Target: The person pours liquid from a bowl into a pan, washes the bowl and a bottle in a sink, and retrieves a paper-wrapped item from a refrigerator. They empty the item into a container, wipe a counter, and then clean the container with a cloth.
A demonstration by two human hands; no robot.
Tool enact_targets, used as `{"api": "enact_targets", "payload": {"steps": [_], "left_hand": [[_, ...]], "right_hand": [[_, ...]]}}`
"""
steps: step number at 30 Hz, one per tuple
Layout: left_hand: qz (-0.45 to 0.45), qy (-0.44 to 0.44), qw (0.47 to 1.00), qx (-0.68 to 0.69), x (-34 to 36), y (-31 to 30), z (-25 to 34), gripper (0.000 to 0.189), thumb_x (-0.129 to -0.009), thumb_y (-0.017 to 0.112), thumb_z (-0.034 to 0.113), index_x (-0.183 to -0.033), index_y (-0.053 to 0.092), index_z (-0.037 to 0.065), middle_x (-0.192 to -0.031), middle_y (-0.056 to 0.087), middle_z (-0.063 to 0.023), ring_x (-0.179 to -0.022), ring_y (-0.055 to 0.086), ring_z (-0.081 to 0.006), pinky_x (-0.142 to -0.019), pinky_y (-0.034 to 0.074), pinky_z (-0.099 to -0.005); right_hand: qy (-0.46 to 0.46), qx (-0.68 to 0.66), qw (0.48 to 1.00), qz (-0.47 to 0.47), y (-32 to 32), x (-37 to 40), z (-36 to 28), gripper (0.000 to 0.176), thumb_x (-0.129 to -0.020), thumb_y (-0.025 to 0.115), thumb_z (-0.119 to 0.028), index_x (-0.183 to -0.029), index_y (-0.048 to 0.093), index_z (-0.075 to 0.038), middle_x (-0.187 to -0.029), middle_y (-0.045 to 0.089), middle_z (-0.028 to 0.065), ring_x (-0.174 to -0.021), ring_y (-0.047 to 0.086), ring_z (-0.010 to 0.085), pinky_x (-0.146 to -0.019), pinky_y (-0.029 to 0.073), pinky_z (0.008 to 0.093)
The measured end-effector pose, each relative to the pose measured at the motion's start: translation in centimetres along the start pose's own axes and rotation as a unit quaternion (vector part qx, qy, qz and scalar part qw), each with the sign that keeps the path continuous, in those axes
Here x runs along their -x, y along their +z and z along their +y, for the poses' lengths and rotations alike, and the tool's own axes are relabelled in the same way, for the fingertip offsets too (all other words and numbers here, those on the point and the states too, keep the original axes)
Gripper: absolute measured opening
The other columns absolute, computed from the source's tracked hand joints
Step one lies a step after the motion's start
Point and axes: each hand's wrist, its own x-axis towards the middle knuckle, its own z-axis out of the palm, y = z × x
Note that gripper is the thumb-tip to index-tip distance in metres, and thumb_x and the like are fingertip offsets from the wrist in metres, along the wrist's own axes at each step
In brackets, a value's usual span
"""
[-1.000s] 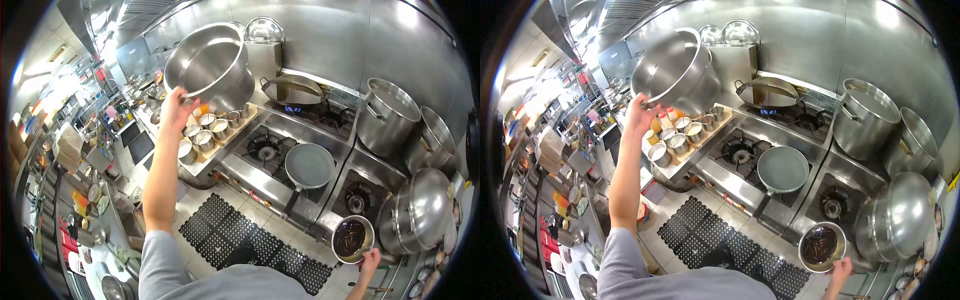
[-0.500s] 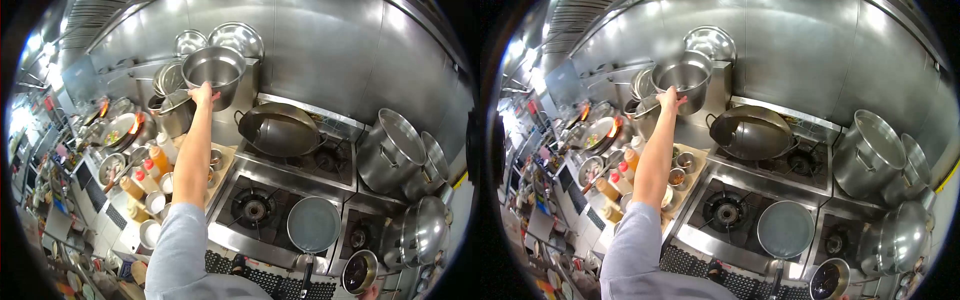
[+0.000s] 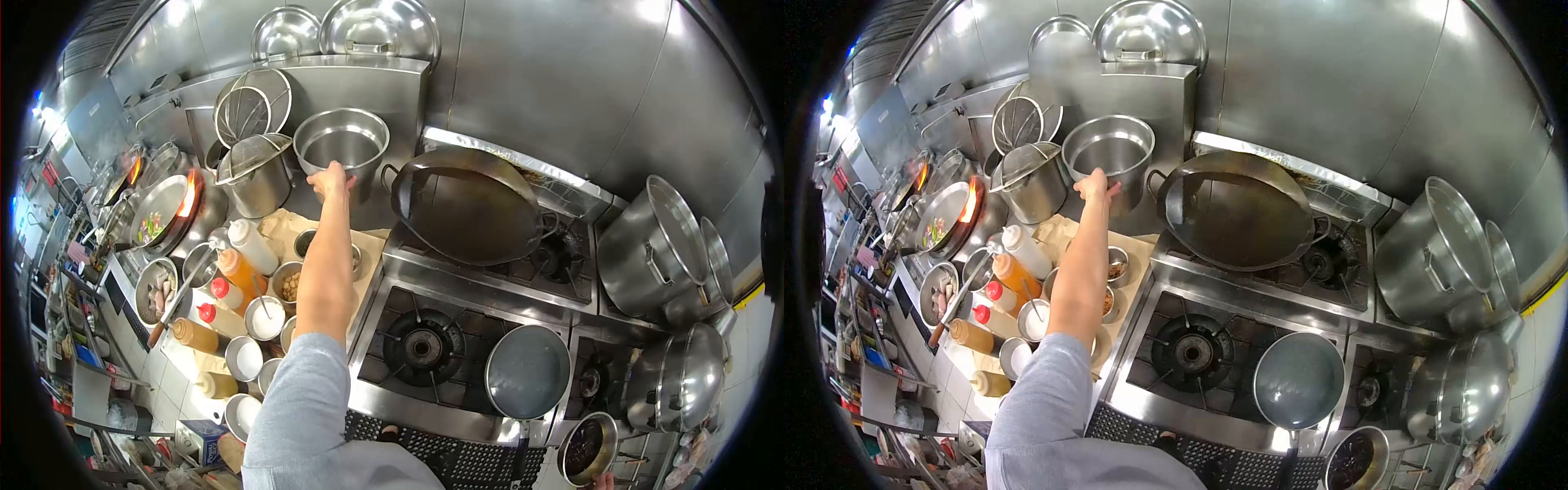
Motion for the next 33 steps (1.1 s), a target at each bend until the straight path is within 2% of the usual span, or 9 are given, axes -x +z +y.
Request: {"api": "enact_targets", "payload": {"steps": [2, 7, 11, 12, 15, 17, 19, 24, 33], "left_hand": [[0.012, -0.029, 1.0, -0.003, -1.4, -1.2, -1.2, 0.068, -0.08, 0.058, 0.01, -0.133, 0.02, -0.01, -0.127, 0.044, -0.0293, -0.09, 0.064, -0.038, -0.058, 0.063, -0.0345], [0.012, -0.083, 0.994, 0.063, -7.0, -2.1, -6.0, 0.063, -0.081, 0.06, 0.012, -0.129, 0.024, -0.008, -0.122, 0.048, -0.0258, -0.085, 0.064, -0.0353, -0.057, 0.061, -0.0379], [-0.28, -0.08, 0.955, 0.066, -15.7, -4.5, -10.3, 0.052, -0.087, 0.067, 0.032, -0.124, 0.045, 0.003, -0.129, 0.043, -0.0145, -0.095, 0.055, -0.0288, -0.069, 0.054, -0.0435], [-0.247, -0.084, 0.964, 0.056, -14.3, -5.1, -9.1, 0.059, -0.086, 0.067, 0.039, -0.127, 0.043, 0.004, -0.131, 0.042, -0.0142, -0.102, 0.051, -0.0303, -0.076, 0.053, -0.0463], [-0.307, -0.095, 0.947, -0.017, -14.2, -7.2, -6.8, 0.073, -0.078, 0.074, 0.046, -0.13, 0.043, 0.005, -0.131, 0.044, -0.0136, -0.113, 0.046, -0.0337, -0.077, 0.051, -0.048], [-0.296, -0.075, 0.951, -0.04, -12.7, -8.0, -5.4, 0.06, -0.08, 0.071, 0.037, -0.127, 0.049, 0.006, -0.121, 0.054, -0.0142, -0.104, 0.05, -0.0319, -0.076, 0.048, -0.0459], [-0.264, -0.063, 0.962, -0.037, -12.9, -8.6, -4.9, 0.06, -0.083, 0.068, 0.035, -0.131, 0.047, 0.005, -0.125, 0.052, -0.0136, -0.115, 0.048, -0.0344, -0.088, 0.045, -0.0411], [-0.307, 0.088, 0.945, -0.063, -1.8, -12.2, -1.5, 0.047, -0.09, 0.061, 0.027, -0.132, 0.049, 0.008, -0.134, 0.047, -0.0108, -0.124, 0.046, -0.0269, -0.1, 0.039, -0.0391], [-0.461, 0.249, 0.84, -0.138, 24.3, -24.7, 1.1, 0.037, -0.095, 0.053, 0.017, -0.128, 0.052, 0.001, -0.129, 0.055, -0.0078, -0.101, 0.061, -0.0156, -0.089, 0.047, -0.0292]], "right_hand": [[0.118, -0.209, 0.968, 0.078, 2.5, 1.5, -4.9, 0.028, -0.086, 0.057, -0.01, -0.11, 0.059, 0.005, -0.088, 0.058, 0.0135, -0.063, 0.05, 0.0181, -0.053, 0.042, 0.0326], [0.079, -0.094, 0.99, 0.068, 3.8, 0.8, -5.8, 0.032, -0.087, 0.058, -0.013, -0.111, 0.059, 0.008, -0.091, 0.061, 0.0179, -0.075, 0.055, 0.0236, -0.06, 0.048, 0.0347], [0.012, -0.319, 0.947, -0.03, 4.4, -2.7, -0.8, 0.009, -0.086, 0.056, -0.005, -0.083, 0.048, -0.01, -0.079, 0.054, -0.0014, -0.076, 0.055, 0.0085, -0.066, 0.047, 0.0258], [0.017, -0.286, 0.956, -0.071, 3.2, -4.4, 2.6, 0.038, -0.086, 0.059, -0.009, -0.121, 0.048, -0.003, -0.103, 0.061, 0.0108, -0.092, 0.061, 0.0192, -0.081, 0.05, 0.0338], [0.068, -0.266, 0.962, -0.011, 6.7, -5.1, -0.8, 0.055, -0.088, 0.06, -0.016, -0.134, 0.036, 0.001, -0.111, 0.056, 0.0124, -0.096, 0.059, 0.0206, -0.076, 0.051, 0.0329], [0.045, -0.247, 0.968, -0.03, 8.5, -5.5, -3.9, 0.018, -0.085, 0.06, -0.013, -0.097, 0.058, 0.0, -0.079, 0.058, 0.0044, -0.072, 0.059, 0.013, -0.055, 0.049, 0.0268], [0.05, -0.209, 0.976, -0.022, 10.3, -6.9, -5.4, 0.009, -0.083, 0.057, -0.01, -0.09, 0.061, -0.005, -0.074, 0.061, 0.0026, -0.057, 0.056, 0.0123, -0.048, 0.046, 0.0252], [0.03, -0.25, 0.968, -0.022, 15.0, -9.4, -7.4, 0.008, -0.082, 0.055, -0.008, -0.076, 0.05, -0.007, -0.066, 0.057, 0.0038, -0.055, 0.057, 0.0138, -0.045, 0.048, 0.0263], [-0.054, -0.212, 0.968, -0.124, 18.7, -15.3, -5.4, 0.011, -0.081, 0.054, 0.0, -0.075, 0.048, -0.006, -0.065, 0.057, 0.0056, -0.048, 0.056, 0.0145, -0.04, 0.049, 0.0265]]}}
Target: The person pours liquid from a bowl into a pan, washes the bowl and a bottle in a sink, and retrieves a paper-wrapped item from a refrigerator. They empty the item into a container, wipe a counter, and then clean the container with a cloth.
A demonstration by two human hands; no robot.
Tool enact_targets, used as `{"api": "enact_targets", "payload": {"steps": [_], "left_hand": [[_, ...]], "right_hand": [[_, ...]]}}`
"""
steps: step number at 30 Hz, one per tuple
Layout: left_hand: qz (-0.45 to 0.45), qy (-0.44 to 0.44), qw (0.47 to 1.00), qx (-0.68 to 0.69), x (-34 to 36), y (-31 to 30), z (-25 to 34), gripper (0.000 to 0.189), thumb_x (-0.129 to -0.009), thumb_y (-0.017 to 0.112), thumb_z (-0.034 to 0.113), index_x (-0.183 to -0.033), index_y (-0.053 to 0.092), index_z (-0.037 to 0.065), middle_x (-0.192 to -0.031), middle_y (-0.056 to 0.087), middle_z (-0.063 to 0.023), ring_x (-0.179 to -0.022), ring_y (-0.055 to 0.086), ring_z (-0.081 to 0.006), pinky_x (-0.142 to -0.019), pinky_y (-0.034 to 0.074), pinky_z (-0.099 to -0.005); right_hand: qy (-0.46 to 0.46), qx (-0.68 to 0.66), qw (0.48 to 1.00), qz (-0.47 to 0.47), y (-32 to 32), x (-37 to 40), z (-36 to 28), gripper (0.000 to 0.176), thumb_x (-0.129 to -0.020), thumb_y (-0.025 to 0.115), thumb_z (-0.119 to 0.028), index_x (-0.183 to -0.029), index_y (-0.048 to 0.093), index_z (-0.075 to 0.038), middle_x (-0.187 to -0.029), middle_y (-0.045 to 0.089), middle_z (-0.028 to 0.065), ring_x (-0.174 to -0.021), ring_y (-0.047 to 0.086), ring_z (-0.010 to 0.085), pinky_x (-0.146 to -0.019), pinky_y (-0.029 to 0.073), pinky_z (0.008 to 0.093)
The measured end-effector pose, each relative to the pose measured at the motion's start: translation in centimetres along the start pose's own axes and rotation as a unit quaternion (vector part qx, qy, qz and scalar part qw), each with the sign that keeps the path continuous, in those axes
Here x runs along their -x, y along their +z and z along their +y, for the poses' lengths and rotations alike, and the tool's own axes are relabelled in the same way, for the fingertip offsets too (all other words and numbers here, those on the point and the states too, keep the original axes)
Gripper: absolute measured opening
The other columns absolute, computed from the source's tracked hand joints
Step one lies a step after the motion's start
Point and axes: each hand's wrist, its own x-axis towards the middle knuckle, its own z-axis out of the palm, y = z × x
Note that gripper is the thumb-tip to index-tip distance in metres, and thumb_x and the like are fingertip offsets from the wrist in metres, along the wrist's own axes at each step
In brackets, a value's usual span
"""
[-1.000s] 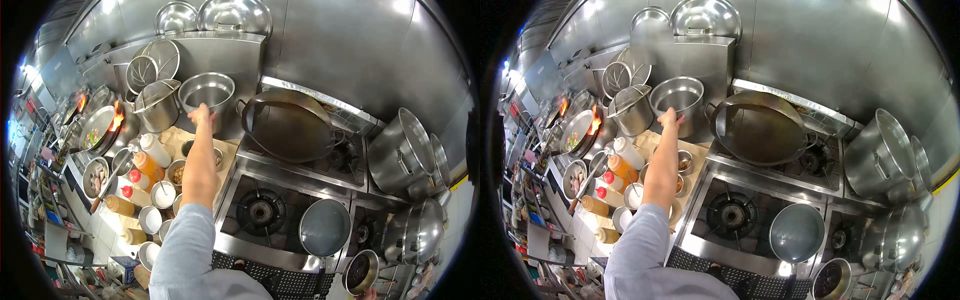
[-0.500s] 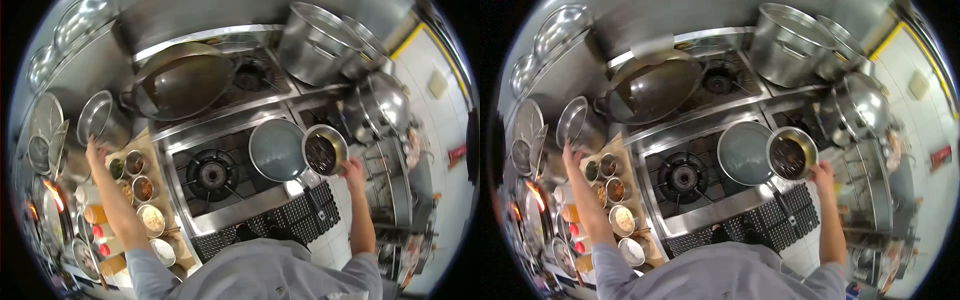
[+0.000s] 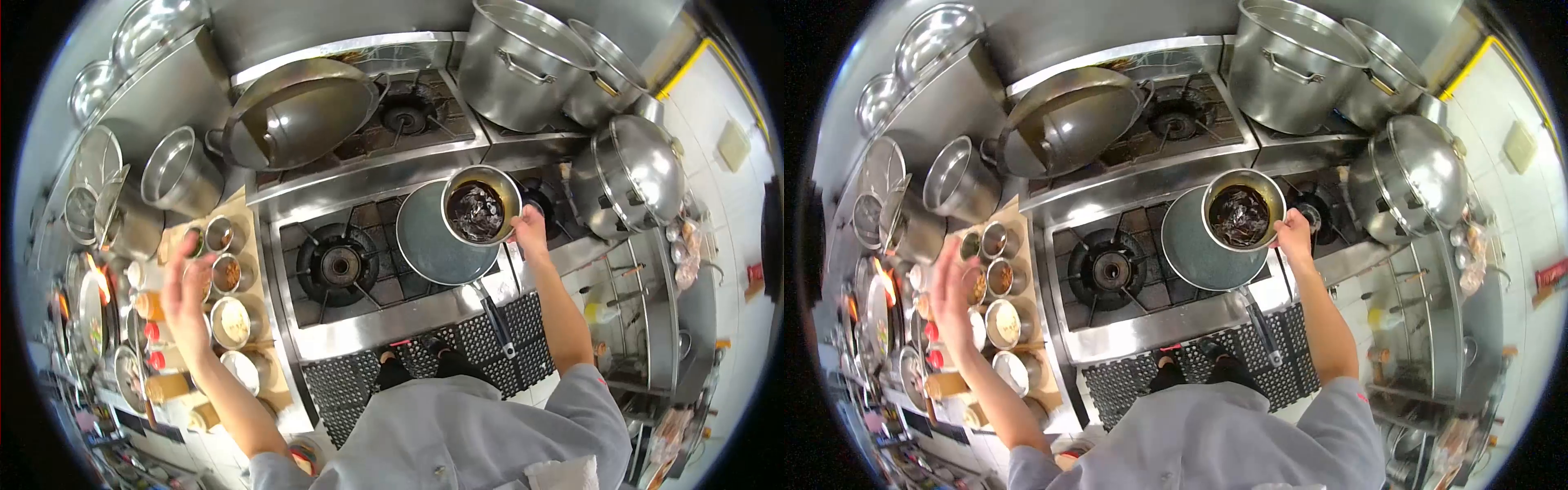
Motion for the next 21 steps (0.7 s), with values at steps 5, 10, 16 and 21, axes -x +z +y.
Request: {"api": "enact_targets", "payload": {"steps": [5, 10, 16, 21], "left_hand": [[-0.11, -0.137, 0.984, 0.01, 15.0, 4.4, -2.2, 0.029, -0.092, 0.054, 0.003, -0.121, 0.057, -0.001, -0.121, 0.059, -0.0103, -0.094, 0.061, -0.0142, -0.083, 0.048, -0.0266], [-0.032, -0.319, 0.947, -0.019, 31.4, 9.1, -8.1, 0.026, -0.092, 0.057, 0.009, -0.116, 0.06, -0.002, -0.104, 0.065, -0.0071, -0.085, 0.063, -0.0117, -0.071, 0.048, -0.0229], [0.091, -0.413, 0.892, -0.161, 52.2, 9.3, -16.6, 0.027, -0.088, 0.06, 0.012, -0.109, 0.063, -0.005, -0.084, 0.067, -0.0071, -0.072, 0.064, -0.0127, -0.061, 0.049, -0.0243], [0.162, -0.518, 0.818, -0.19, 61.6, 10.0, -17.2, 0.025, -0.086, 0.063, 0.015, -0.103, 0.065, -0.003, -0.084, 0.069, -0.0128, -0.067, 0.064, -0.0166, -0.061, 0.05, -0.0283]], "right_hand": [[-0.065, 0.047, 0.996, -0.036, 0.2, -3.3, 3.5, 0.017, -0.081, 0.054, 0.002, -0.071, 0.043, -0.005, -0.063, 0.052, 0.0046, -0.047, 0.056, 0.0147, -0.038, 0.05, 0.0274], [-0.142, 0.158, 0.976, -0.047, 0.4, -2.8, 2.0, 0.021, -0.08, 0.057, 0.0, -0.07, 0.039, -0.003, -0.058, 0.047, 0.0062, -0.042, 0.054, 0.0153, -0.04, 0.048, 0.0308], [-0.326, 0.25, 0.911, -0.03, 0.1, -3.2, 2.5, 0.016, -0.074, 0.057, -0.001, -0.077, 0.042, 0.0, -0.074, 0.047, 0.0171, -0.07, 0.048, 0.039, -0.063, 0.039, 0.045], [-0.405, 0.255, 0.877, -0.046, -0.1, -2.7, 2.7, 0.012, -0.076, 0.055, -0.001, -0.087, 0.05, -0.001, -0.097, 0.056, 0.0165, -0.084, 0.056, 0.0396, -0.072, 0.045, 0.0437]]}}
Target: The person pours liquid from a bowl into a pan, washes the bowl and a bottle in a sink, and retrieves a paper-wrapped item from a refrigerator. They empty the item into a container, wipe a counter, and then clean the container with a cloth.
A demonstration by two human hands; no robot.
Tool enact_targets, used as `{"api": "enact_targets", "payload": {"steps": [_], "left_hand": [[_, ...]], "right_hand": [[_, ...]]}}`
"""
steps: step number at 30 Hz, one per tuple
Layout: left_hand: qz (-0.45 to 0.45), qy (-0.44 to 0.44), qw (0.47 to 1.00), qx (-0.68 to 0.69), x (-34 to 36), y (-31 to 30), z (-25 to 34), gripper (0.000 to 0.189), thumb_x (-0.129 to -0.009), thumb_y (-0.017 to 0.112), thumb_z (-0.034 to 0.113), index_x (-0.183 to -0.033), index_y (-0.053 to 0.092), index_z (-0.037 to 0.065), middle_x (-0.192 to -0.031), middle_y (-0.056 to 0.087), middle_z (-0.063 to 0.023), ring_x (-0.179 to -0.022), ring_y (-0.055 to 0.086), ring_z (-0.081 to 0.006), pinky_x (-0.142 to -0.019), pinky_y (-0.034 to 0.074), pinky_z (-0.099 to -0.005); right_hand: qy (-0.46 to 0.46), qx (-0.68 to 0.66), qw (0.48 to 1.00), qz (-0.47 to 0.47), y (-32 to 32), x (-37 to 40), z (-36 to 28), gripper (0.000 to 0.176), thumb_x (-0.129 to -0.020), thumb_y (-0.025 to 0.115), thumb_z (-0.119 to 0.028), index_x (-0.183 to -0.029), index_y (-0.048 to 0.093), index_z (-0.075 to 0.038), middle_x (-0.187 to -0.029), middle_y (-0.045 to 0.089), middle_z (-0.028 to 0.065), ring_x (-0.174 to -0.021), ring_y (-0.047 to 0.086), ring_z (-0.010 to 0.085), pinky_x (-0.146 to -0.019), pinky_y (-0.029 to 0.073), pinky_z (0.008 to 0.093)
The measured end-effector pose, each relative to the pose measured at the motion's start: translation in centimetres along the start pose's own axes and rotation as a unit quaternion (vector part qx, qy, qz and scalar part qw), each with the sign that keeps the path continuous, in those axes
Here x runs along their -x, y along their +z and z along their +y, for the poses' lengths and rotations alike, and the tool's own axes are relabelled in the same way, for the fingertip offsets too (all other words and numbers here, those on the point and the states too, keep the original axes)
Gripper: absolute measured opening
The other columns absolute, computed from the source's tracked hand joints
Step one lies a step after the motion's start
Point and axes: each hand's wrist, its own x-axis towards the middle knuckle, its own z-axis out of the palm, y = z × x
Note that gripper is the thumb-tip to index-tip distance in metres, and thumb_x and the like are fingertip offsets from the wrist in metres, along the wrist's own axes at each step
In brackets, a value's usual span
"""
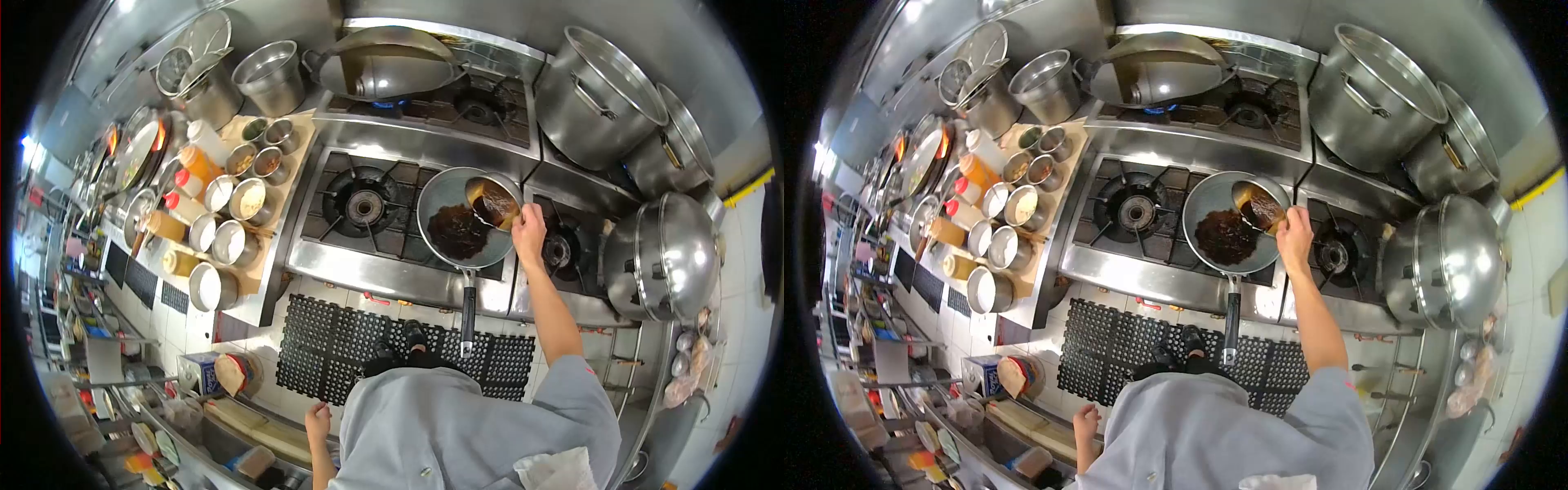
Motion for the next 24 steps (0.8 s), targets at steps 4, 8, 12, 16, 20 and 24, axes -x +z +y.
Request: {"api": "enact_targets", "payload": {"steps": [4, 8, 12, 16, 20, 24], "left_hand": [[0.01, -0.053, 0.998, 0.03, 1.4, 0.2, -6.6, 0.025, -0.086, 0.062, 0.015, -0.102, 0.065, -0.003, -0.084, 0.068, -0.0133, -0.064, 0.064, -0.016, -0.059, 0.05, -0.03], [-0.004, -0.082, 0.993, 0.089, 3.3, 0.1, -10.8, 0.021, -0.084, 0.063, 0.014, -0.099, 0.066, -0.001, -0.077, 0.067, -0.0118, -0.063, 0.062, -0.0151, -0.06, 0.049, -0.029], [-0.058, -0.063, 0.996, -0.013, 3.3, 1.0, -17.1, 0.017, -0.088, 0.057, 0.006, -0.1, 0.064, -0.004, -0.081, 0.065, -0.0082, -0.061, 0.061, -0.014, -0.057, 0.052, -0.0289], [0.0, -0.139, 0.976, 0.167, 5.9, 0.6, -16.7, 0.017, -0.089, 0.057, 0.008, -0.099, 0.064, -0.004, -0.079, 0.064, -0.0089, -0.056, 0.06, -0.0155, -0.05, 0.049, -0.0287], [0.078, -0.179, 0.969, 0.151, 8.5, 2.6, -16.9, 0.013, -0.086, 0.058, 0.008, -0.093, 0.063, -0.002, -0.073, 0.063, -0.0075, -0.065, 0.061, -0.0177, -0.054, 0.05, -0.0311], [0.012, -0.225, 0.951, 0.212, 10.4, 5.6, -16.8, 0.016, -0.088, 0.059, 0.011, -0.099, 0.061, 0.001, -0.075, 0.062, -0.0087, -0.056, 0.058, -0.0182, -0.047, 0.048, -0.0324]], "right_hand": [[-0.04, 0.031, 0.998, -0.037, -0.2, 0.3, -1.0, 0.013, -0.077, 0.055, 0.001, -0.09, 0.055, -0.001, -0.116, 0.057, 0.0142, -0.091, 0.059, 0.0388, -0.074, 0.05, 0.0426], [-0.107, 0.048, 0.992, -0.042, 0.5, 1.4, -1.4, 0.013, -0.072, 0.054, 0.006, -0.083, 0.053, 0.0, -0.121, 0.053, 0.0141, -0.088, 0.062, 0.0365, -0.07, 0.051, 0.0416], [-0.095, 0.037, 0.994, -0.027, 1.5, 1.3, -0.3, 0.014, -0.068, 0.053, 0.007, -0.081, 0.051, 0.001, -0.121, 0.052, 0.0144, -0.085, 0.061, 0.0361, -0.07, 0.05, 0.0403], [-0.043, 0.047, 0.998, 0.015, 3.7, 0.8, -0.3, 0.012, -0.073, 0.052, 0.003, -0.084, 0.052, 0.0, -0.114, 0.055, 0.0157, -0.091, 0.056, 0.04, -0.075, 0.046, 0.0439], [0.015, 0.053, 0.998, -0.036, 6.2, -1.5, 1.7, 0.016, -0.074, 0.057, 0.001, -0.088, 0.052, -0.001, -0.093, 0.057, 0.0197, -0.088, 0.055, 0.0444, -0.077, 0.044, 0.0484], [0.202, -0.024, 0.963, -0.176, 7.8, -2.5, 5.0, 0.015, -0.077, 0.056, -0.003, -0.088, 0.048, 0.001, -0.077, 0.06, 0.02, -0.061, 0.062, 0.0354, -0.056, 0.05, 0.0429]]}}
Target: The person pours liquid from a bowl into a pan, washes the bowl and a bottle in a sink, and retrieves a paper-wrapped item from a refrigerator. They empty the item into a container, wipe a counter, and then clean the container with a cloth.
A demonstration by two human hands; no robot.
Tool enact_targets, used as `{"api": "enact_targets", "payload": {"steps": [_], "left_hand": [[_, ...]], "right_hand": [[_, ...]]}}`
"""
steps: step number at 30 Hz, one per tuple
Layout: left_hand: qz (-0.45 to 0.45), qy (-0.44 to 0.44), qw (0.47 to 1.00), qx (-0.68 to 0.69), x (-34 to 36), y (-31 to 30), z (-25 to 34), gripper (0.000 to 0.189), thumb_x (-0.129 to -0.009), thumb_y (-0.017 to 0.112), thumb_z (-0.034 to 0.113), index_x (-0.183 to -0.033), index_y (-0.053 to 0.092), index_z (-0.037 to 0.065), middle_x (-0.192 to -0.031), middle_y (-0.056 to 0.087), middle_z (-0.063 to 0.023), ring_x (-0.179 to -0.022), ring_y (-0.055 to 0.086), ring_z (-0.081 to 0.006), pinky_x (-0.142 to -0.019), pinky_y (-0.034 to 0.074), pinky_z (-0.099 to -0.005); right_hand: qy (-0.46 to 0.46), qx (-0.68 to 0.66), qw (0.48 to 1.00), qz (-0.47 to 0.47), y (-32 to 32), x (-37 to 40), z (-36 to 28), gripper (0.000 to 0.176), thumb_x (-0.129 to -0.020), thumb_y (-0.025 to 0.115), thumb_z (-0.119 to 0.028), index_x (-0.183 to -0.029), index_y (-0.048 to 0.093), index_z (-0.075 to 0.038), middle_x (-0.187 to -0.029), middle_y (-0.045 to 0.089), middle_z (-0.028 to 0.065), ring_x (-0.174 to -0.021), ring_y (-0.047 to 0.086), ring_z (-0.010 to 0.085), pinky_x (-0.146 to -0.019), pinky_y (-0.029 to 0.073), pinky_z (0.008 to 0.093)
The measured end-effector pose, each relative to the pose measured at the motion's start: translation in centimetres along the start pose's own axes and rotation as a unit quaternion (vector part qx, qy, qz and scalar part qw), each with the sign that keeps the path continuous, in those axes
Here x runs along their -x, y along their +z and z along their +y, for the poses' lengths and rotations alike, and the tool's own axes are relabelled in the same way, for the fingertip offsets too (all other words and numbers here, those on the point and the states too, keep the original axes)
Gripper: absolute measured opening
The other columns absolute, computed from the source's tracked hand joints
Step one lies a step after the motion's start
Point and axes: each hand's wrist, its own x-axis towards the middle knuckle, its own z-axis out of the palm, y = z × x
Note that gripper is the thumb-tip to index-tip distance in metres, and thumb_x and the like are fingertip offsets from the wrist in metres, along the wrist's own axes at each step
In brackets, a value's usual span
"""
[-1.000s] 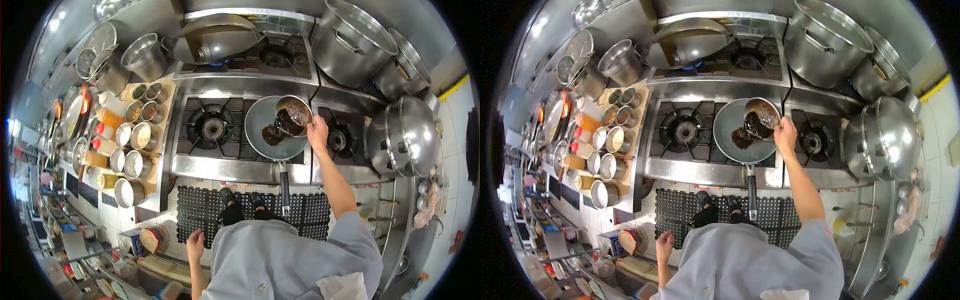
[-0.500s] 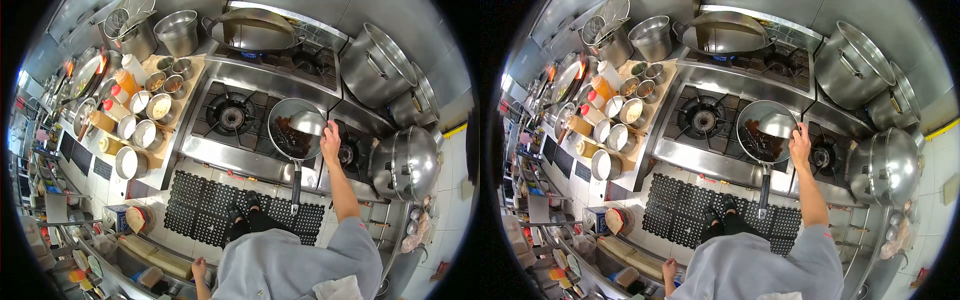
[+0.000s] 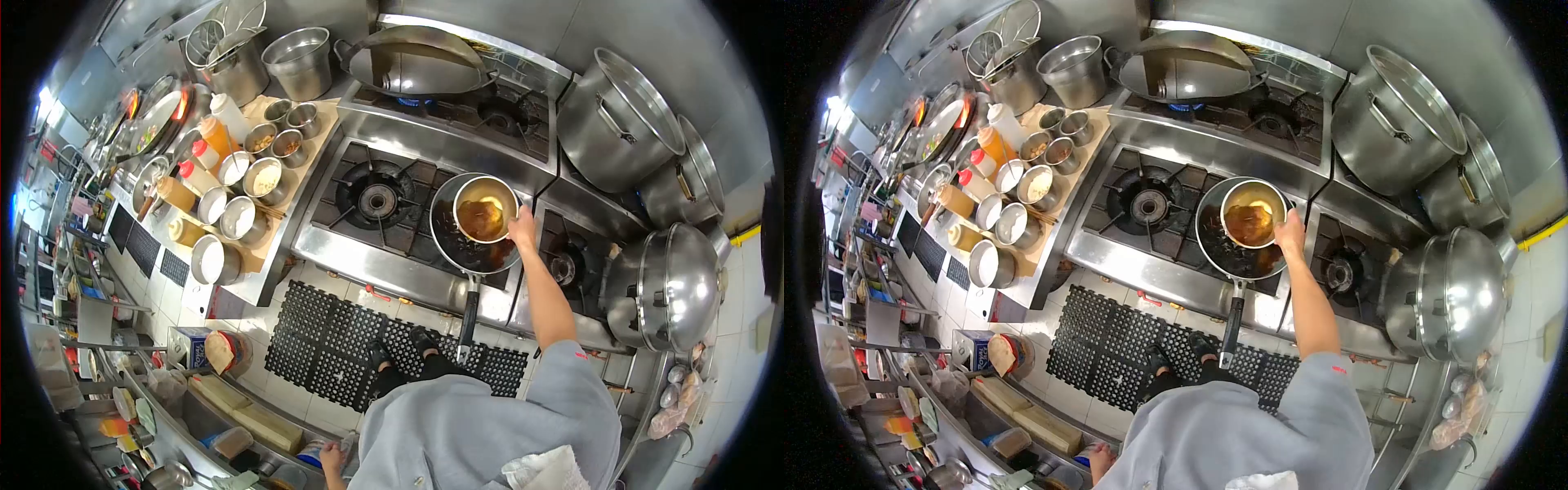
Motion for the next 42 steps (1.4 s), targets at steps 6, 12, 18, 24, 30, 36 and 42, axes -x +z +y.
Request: {"api": "enact_targets", "payload": {"steps": [6, 12, 18, 24, 30, 36, 42], "left_hand": [[-0.031, -0.06, 0.994, 0.081, 1.5, 3.6, 0.9, 0.018, -0.09, 0.059, 0.015, -0.104, 0.058, 0.003, -0.075, 0.06, -0.0077, -0.05, 0.055, -0.0177, -0.043, 0.045, -0.0315], [-0.039, -0.018, 0.996, 0.08, 1.1, 5.0, 2.6, 0.02, -0.093, 0.057, 0.016, -0.108, 0.056, 0.002, -0.08, 0.06, -0.0063, -0.055, 0.055, -0.0168, -0.048, 0.046, -0.0305], [-0.009, -0.008, 1.0, 0.011, 1.1, 6.0, 3.8, 0.023, -0.092, 0.057, 0.016, -0.11, 0.058, 0.001, -0.087, 0.063, -0.0065, -0.06, 0.06, -0.0173, -0.047, 0.046, -0.0279], [-0.006, 0.008, 1.0, -0.007, 1.8, 6.1, 3.9, 0.026, -0.091, 0.057, 0.016, -0.112, 0.058, -0.001, -0.091, 0.065, -0.008, -0.063, 0.062, -0.0174, -0.048, 0.046, -0.0267], [0.006, 0.024, 1.0, -0.008, 1.4, 5.4, 2.1, 0.019, -0.093, 0.056, 0.02, -0.103, 0.061, 0.005, -0.074, 0.061, -0.0038, -0.055, 0.061, -0.0158, -0.041, 0.042, -0.0265], [0.005, -0.028, 0.999, 0.031, 2.0, 5.9, 1.0, 0.019, -0.091, 0.06, 0.018, -0.101, 0.061, 0.001, -0.08, 0.062, -0.0065, -0.053, 0.057, -0.0167, -0.044, 0.045, -0.0287], [-0.002, -0.024, 0.998, 0.055, 1.2, 6.1, 1.0, 0.018, -0.091, 0.059, 0.017, -0.104, 0.061, 0.004, -0.081, 0.063, -0.0062, -0.051, 0.057, -0.0171, -0.043, 0.044, -0.0295]], "right_hand": [[0.041, -0.009, 0.987, -0.155, -2.5, -0.7, -2.2, 0.013, -0.08, 0.054, -0.006, -0.09, 0.047, -0.003, -0.066, 0.059, 0.0139, -0.048, 0.062, 0.0245, -0.045, 0.049, 0.037], [-0.237, 0.117, 0.964, -0.023, -6.1, 1.6, -5.8, 0.016, -0.079, 0.055, -0.004, -0.092, 0.046, -0.004, -0.084, 0.061, 0.0209, -0.082, 0.059, 0.0428, -0.069, 0.046, 0.0502], [-0.352, 0.056, 0.932, 0.068, -7.5, 3.4, -5.3, 0.019, -0.073, 0.055, 0.004, -0.09, 0.053, -0.004, -0.109, 0.057, 0.0142, -0.087, 0.058, 0.0412, -0.072, 0.048, 0.0478], [-0.29, 0.011, 0.952, 0.1, -6.1, 3.8, -3.9, 0.012, -0.072, 0.056, 0.005, -0.082, 0.053, -0.001, -0.113, 0.055, 0.0139, -0.086, 0.059, 0.041, -0.071, 0.047, 0.047], [-0.258, 0.057, 0.956, 0.131, -3.3, 2.3, -2.2, 0.018, -0.075, 0.055, 0.002, -0.092, 0.05, -0.003, -0.107, 0.057, 0.0176, -0.085, 0.058, 0.0435, -0.072, 0.046, 0.051], [-0.055, 0.026, 0.998, 0.006, -2.3, 1.0, -0.9, 0.019, -0.078, 0.057, -0.003, -0.092, 0.044, 0.0, -0.075, 0.061, 0.0214, -0.06, 0.063, 0.0363, -0.051, 0.05, 0.044], [0.021, 0.017, 0.993, -0.118, -4.2, 0.2, -2.3, 0.02, -0.081, 0.057, -0.005, -0.095, 0.044, -0.002, -0.078, 0.062, 0.0193, -0.054, 0.063, 0.0326, -0.048, 0.05, 0.0409]]}}
